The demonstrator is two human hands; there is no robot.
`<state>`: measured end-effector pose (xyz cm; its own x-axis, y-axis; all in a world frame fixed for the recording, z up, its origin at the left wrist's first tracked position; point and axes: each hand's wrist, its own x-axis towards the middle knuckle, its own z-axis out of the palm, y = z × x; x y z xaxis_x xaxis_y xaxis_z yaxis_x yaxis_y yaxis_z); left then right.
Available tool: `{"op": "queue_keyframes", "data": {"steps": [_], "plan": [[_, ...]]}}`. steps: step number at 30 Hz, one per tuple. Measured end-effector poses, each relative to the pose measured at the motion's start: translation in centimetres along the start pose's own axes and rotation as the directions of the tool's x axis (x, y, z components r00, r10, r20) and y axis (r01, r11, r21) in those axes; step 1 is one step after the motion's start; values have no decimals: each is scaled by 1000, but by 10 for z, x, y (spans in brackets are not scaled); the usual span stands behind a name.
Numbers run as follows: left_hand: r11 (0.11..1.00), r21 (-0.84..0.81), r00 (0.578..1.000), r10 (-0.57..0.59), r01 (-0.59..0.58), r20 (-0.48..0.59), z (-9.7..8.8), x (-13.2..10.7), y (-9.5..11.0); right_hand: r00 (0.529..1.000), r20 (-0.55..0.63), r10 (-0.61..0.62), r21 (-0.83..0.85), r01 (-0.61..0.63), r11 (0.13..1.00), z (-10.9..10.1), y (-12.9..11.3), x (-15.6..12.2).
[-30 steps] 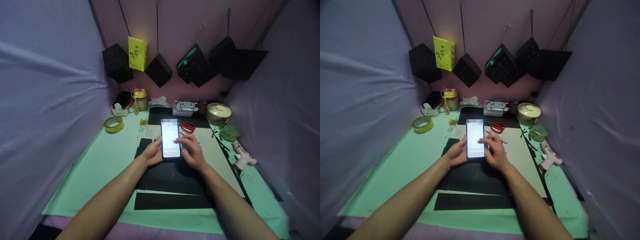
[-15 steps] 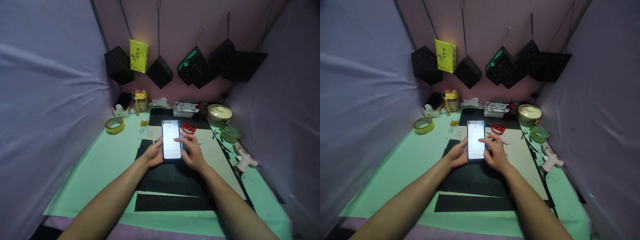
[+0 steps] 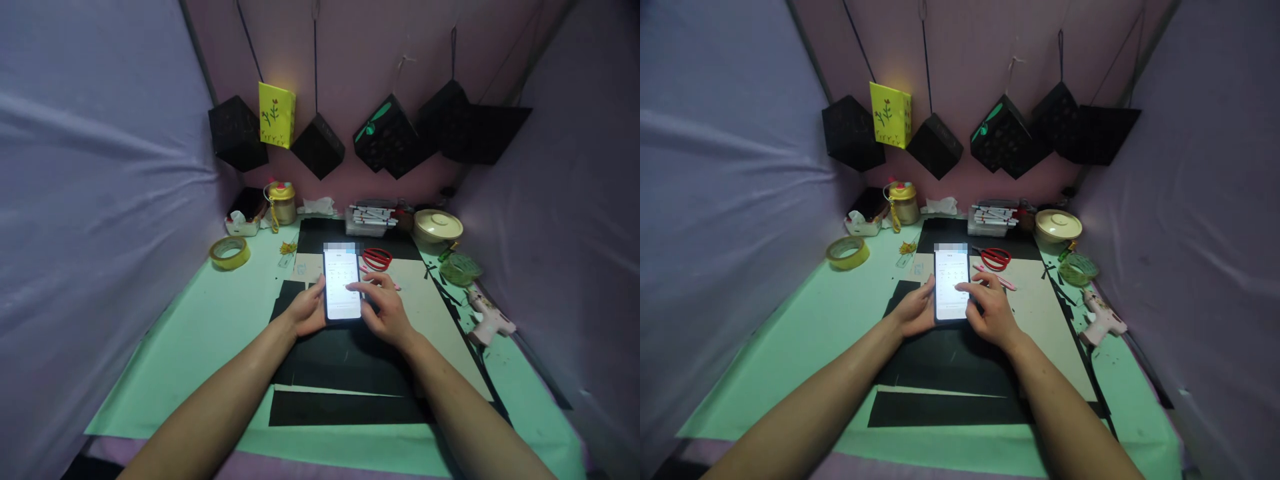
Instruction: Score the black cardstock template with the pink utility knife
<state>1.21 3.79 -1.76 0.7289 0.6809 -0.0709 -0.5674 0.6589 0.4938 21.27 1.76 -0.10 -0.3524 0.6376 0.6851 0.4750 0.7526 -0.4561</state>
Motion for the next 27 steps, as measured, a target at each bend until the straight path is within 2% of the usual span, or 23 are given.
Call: {"op": "queue_keyframes", "data": {"steps": [16,27], "plan": [[1000,6,1000,2,-2,12,0,0,-2,1000,-15,2,-11,-3,1000,0,0,0],[1000,10,1000,2,-2,-18,0,0,-2,1000,-17,-11,-5,11,1000,-1,-1,1]]}}
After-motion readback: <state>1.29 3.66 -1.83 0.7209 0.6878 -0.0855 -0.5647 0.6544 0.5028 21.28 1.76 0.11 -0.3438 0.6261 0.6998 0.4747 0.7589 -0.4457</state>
